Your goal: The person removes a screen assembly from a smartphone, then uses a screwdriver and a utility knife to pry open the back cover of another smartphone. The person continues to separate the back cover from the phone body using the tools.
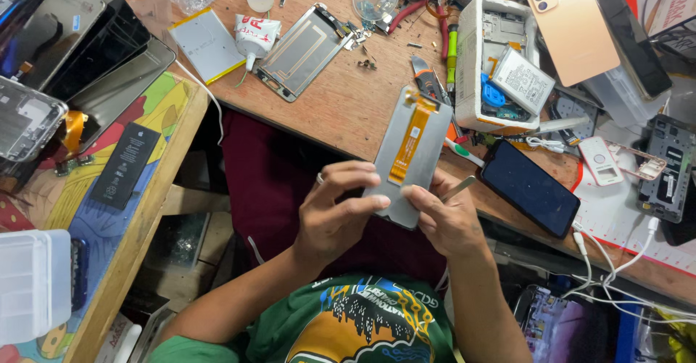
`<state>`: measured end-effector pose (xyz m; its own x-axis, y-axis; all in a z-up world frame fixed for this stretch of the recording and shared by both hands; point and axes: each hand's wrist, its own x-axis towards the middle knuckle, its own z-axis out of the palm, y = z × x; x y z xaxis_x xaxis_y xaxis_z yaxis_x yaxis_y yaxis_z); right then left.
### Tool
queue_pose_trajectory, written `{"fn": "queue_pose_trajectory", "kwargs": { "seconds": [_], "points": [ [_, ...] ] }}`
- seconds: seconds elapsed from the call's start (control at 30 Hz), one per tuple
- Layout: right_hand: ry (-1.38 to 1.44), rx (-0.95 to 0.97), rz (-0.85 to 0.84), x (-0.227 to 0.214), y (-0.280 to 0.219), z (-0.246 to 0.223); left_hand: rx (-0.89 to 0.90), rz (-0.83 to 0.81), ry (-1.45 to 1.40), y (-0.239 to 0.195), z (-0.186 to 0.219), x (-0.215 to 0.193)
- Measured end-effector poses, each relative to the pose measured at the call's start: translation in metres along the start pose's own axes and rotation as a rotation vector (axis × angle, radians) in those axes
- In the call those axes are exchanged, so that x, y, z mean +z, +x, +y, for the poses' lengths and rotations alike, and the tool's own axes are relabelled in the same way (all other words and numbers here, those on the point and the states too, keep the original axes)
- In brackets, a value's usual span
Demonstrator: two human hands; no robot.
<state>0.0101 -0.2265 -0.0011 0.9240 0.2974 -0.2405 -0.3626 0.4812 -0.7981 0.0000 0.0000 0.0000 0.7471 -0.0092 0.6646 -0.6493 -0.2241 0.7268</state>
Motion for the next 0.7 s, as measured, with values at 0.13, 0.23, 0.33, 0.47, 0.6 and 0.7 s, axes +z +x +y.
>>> {"fn": "queue_pose_trajectory", "kwargs": {
  "seconds": [0.13,0.23,0.33,0.47,0.6,0.7],
  "points": [
    [-0.108,-0.182,0.137,0.014,0.001,0.008,-0.184,0.097,-0.144,0.014,0.005,0.002],
    [-0.094,-0.349,0.196,0.025,0.002,0.013,-0.421,0.070,-0.468,0.011,0.006,0.008],
    [-0.076,-0.371,0.254,0.035,0.000,0.021,-0.636,0.010,-0.667,-0.003,0.010,0.024],
    [-0.092,-0.397,0.220,0.041,-0.001,0.022,-0.734,0.088,-0.711,-0.014,0.005,0.034],
    [-0.080,-0.401,0.190,0.039,-0.005,0.025,-0.730,0.117,-0.832,-0.020,0.002,0.031],
    [-0.057,-0.401,0.195,0.035,-0.008,0.028,-0.737,0.082,-0.813,-0.023,0.003,0.026]
  ]
}}
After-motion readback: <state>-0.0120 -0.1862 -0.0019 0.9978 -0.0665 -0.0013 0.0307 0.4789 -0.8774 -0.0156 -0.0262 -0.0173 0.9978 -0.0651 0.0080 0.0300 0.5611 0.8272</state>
